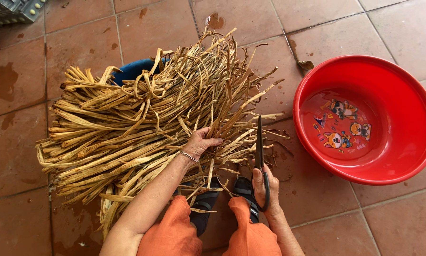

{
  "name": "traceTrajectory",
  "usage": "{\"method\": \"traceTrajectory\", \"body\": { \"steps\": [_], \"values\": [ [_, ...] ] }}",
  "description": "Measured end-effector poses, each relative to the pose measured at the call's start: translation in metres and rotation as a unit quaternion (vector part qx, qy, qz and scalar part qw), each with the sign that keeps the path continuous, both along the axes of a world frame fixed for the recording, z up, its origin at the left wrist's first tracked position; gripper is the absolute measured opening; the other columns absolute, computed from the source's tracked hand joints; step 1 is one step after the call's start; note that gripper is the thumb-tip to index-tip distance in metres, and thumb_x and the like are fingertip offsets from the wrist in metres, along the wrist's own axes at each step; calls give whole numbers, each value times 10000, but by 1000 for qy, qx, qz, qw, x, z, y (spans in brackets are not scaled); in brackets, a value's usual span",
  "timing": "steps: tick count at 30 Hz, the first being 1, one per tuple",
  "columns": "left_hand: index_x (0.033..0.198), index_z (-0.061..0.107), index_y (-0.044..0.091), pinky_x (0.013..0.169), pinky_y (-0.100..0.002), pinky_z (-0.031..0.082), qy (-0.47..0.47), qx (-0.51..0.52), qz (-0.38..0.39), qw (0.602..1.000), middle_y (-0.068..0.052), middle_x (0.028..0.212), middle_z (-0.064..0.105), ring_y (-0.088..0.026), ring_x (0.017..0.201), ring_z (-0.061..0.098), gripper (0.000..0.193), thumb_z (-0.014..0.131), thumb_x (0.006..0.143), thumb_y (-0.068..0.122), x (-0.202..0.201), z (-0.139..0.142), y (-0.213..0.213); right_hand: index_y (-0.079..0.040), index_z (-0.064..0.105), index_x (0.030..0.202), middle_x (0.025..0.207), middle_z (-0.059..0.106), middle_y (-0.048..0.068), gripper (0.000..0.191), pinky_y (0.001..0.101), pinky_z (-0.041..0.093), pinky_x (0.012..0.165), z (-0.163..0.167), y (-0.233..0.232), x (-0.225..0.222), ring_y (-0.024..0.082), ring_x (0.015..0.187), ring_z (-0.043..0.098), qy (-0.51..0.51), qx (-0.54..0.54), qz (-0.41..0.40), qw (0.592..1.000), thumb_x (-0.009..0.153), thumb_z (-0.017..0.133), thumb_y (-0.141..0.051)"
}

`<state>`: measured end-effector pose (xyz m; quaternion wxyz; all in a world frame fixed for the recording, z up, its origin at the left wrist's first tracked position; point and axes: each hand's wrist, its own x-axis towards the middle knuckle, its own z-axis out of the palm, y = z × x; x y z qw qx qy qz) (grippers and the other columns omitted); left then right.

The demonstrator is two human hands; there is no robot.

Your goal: The person sits on a tiled floor and trims dried leaf bundles with scissors, cutting off root ends and stray strips, dipping leaves in a blue water basin, and arranging trimmed leaves back into the basin.

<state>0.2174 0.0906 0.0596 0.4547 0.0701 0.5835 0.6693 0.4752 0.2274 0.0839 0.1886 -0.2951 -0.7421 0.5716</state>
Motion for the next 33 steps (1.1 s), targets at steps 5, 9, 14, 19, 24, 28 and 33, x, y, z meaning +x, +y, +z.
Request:
{"method": "traceTrajectory", "body": {
  "steps": [5,9,14,19,24,28,33],
  "values": [
    [1134,737,25,800,-271,586,3,2,-22,1000,-60,1014,785,-123,886,724,397,873,762,45,0,1,-2,-5,515,1454,729,551,-25,818,225,358,480,7,14,1,53,534,436,110,-185,27,976,969,446,-660],
    [1109,755,41,723,-288,574,9,-12,-44,999,-43,966,778,-116,823,701,365,875,765,66,1,6,-4,12,455,1493,811,572,9,945,208,361,532,10,32,-6,53,603,461,174,-221,62,958,956,380,-762],
    [1079,772,65,719,-282,583,35,-36,-80,996,-17,937,778,-96,800,696,332,875,764,90,1,6,-5,8,450,1501,810,573,-2,964,204,346,513,15,41,-9,48,596,451,176,-209,56,960,936,393,-771],
    [1057,782,65,737,-275,582,57,-38,-106,992,-10,934,777,-88,807,688,316,886,760,93,1,2,-4,19,469,1483,777,551,-8,931,203,355,490,27,40,-11,39,565,445,180,-198,24,963,936,463,-735],
    [1099,741,51,752,-293,609,42,-48,-117,991,-28,958,775,-107,827,715,353,866,772,97,2,6,-4,16,549,1406,651,478,-31,810,203,334,405,39,34,-7,37,459,414,99,-171,-27,980,948,499,-650],
    [1172,717,63,796,-257,593,46,-45,-115,991,-22,1000,768,-89,880,712,383,832,821,163,3,10,-3,35,588,1339,619,461,-31,741,204,326,400,41,27,0,33,465,410,94,-139,-64,984,997,487,-614],
    [1154,738,53,701,-257,535,40,-59,-101,992,2,907,712,-76,775,628,355,794,892,286,5,12,-2,10,519,1464,710,508,-16,773,212,324,486,45,26,6,45,577,424,133,-76,-41,987,979,581,-589]
  ]
}}
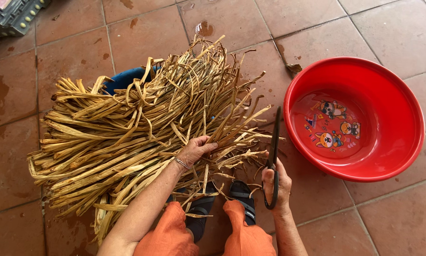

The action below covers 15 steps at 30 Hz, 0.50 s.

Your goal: The person sits on a tiled floor and trims dried leaf bundles with scissors, cutting off root ends and stray strips, dipping leaves in a blue water basin, and arranging trimmed leaves back into the basin.

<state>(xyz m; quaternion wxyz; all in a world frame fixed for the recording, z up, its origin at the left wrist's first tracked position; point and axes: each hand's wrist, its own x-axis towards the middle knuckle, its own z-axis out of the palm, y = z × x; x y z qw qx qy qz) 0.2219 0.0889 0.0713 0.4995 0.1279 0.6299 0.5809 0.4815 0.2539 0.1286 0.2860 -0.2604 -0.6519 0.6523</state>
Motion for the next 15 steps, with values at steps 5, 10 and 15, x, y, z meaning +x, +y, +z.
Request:
{"method": "traceTrajectory", "body": {
  "steps": [5,10,15],
  "values": [
    [1113,745,65,679,-263,542,8,-4,-5,1000,10,870,723,-74,732,629,344,816,858,285,2,4,1,-69,547,1464,917,627,27,771,305,521,704,18,6,-3,139,780,619,-129,241,-30,961,955,576,-647],
    [1066,749,63,707,-278,576,4,3,-17,1000,5,876,740,-81,776,677,309,836,831,243,5,5,1,-112,561,1442,959,649,57,761,348,538,691,36,6,-11,178,743,633,-204,280,-34,937,899,605,-643],
    [1058,757,57,724,-268,568,10,17,-20,1000,4,894,742,-70,790,667,294,854,830,215,8,5,1,-125,586,1387,839,665,55,733,376,549,646,33,8,-15,208,656,650,-267,287,-38,919,849,663,-617]
  ]
}}
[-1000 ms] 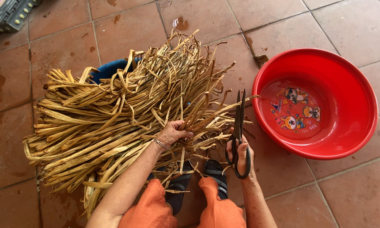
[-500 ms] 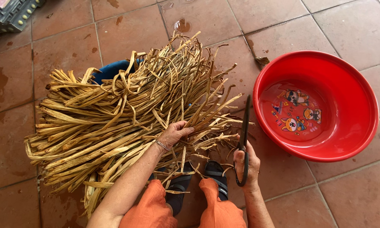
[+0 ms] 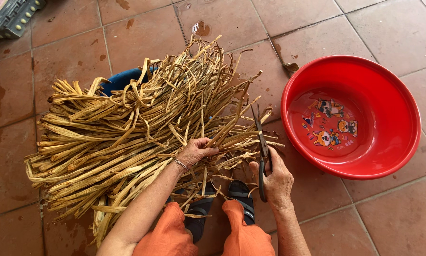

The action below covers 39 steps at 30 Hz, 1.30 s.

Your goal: The person sits on a tiled floor and trims dried leaf bundles with scissors, cutting off root ends and stray strips, dipping leaves in a blue water basin, and arranging trimmed leaves back into the basin.

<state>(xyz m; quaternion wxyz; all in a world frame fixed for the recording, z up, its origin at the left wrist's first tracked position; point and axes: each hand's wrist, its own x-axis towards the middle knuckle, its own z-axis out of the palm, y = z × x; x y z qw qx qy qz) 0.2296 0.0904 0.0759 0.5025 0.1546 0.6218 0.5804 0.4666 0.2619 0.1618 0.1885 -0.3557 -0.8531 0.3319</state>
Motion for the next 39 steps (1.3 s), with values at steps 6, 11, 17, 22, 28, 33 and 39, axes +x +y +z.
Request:
{"method": "traceTrajectory", "body": {
  "steps": [6,11,17,22,28,33,39],
  "values": [
    [1049,768,72,700,-255,554,25,-8,43,999,4,878,750,-62,777,662,282,853,818,210,5,2,6,-106,622,1325,667,661,40,559,362,529,597,-27,-6,7,179,630,667,7,-19,-3,1000,958,608,-529],
    [1006,762,55,648,-241,547,41,-9,82,996,-1,846,744,-59,726,648,235,840,830,189,10,-1,11,-50,587,1372,708,630,38,658,317,509,586,-39,-12,27,155,607,627,125,-48,5,991,987,551,-583],
    [961,754,33,586,-254,514,87,-33,110,990,-4,793,712,-67,667,607,207,836,850,187,15,-3,17,-10,504,1472,863,616,24,815,287,521,670,-43,-21,36,146,765,615,199,-71,29,977,1000,463,-674],
    [962,755,32,609,-253,536,116,-39,87,989,0,794,715,-65,682,631,210,829,855,196,19,1,15,-20,509,1466,838,624,39,805,303,520,676,-46,-18,33,156,738,625,158,-60,3,986,988,480,-667],
    [1023,757,49,673,-236,559,92,-28,73,993,17,845,742,-49,747,662,239,820,840,187,21,2,14,-35,588,1373,730,635,-5,684,316,498,575,-53,-4,28,156,616,631,105,-55,-24,993,992,499,-596],
    [1030,762,45,678,-233,543,123,-37,70,989,12,843,726,-50,749,637,246,835,848,193,21,-6,16,-20,623,1362,611,540,-9,628,303,426,505,-52,-14,36,131,544,542,158,-162,-47,973,1012,509,-529],
    [983,762,56,655,-237,544,174,-54,69,981,2,815,725,-52,718,637,219,831,853,218,25,-8,16,-4,542,1423,793,621,19,783,299,502,599,-33,-17,39,122,681,604,156,-90,42,983,977,502,-647]
  ]
}}
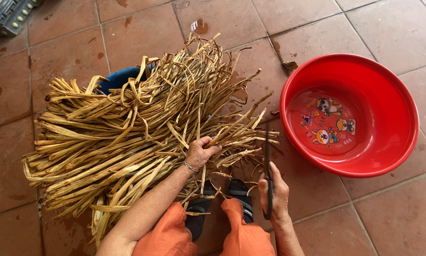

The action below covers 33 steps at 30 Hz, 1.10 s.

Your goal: The person sits on a tiled floor and trims dried leaf bundles with scissors, cutting off root ends and stray strips, dipping leaves in a blue water basin, and arranging trimmed leaves back into the basin.

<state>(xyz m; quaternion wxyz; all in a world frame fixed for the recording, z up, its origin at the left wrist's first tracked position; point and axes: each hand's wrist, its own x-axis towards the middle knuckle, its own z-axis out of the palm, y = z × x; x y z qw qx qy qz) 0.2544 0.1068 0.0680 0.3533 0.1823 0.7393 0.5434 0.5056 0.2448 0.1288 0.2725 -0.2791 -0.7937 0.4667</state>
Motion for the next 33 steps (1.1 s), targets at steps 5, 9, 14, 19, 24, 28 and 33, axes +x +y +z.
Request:
{"method": "traceTrajectory", "body": {
  "steps": [5,9,14,19,24,28,33],
  "values": [
    [948,763,57,623,-261,525,52,-21,-7,998,-21,775,708,-72,678,618,209,834,852,229,6,6,-1,-57,534,1461,1001,671,104,784,374,540,772,16,5,-16,230,872,680,-55,49,-23,997,976,479,-670],
    [920,755,47,631,-271,525,147,-17,-19,989,-2,783,696,-80,685,633,218,851,824,217,13,9,-3,-68,548,1433,1000,704,133,747,417,554,778,21,12,-23,298,894,713,-89,83,-33,992,962,518,-646],
    [910,750,42,635,-284,518,164,-22,-25,986,-7,777,671,-95,688,620,217,855,829,214,13,9,-2,-108,620,1344,795,710,101,640,398,553,667,10,12,-25,260,741,717,-136,69,-42,987,957,541,-612],
    [933,748,58,664,-270,534,113,-1,-22,993,6,792,692,-79,714,630,200,835,845,214,12,7,-4,-55,636,1338,650,571,30,684,309,446,519,-8,5,-15,130,550,571,-58,-89,-17,994,979,515,-624],
    [930,745,62,676,-268,554,98,7,-21,995,12,798,720,-71,727,652,202,838,834,214,12,4,-6,-6,569,1366,670,532,-37,863,250,338,412,-18,12,-10,56,486,433,14,-328,18,944,912,416,-723],
    [938,751,58,669,-297,538,90,-10,-53,994,-29,796,691,-109,723,619,183,841,856,194,11,7,-6,-11,527,1436,747,573,-30,916,207,386,489,-21,19,-12,31,579,478,27,-272,78,959,943,377,-769],
    [904,746,68,726,-307,579,154,-49,-111,981,-11,841,727,-120,774,698,198,860,785,178,14,19,-5,-2,607,1294,650,527,-24,844,223,356,418,-17,21,-21,43,487,446,-8,-306,46,951,925,375,-725]
  ]
}}
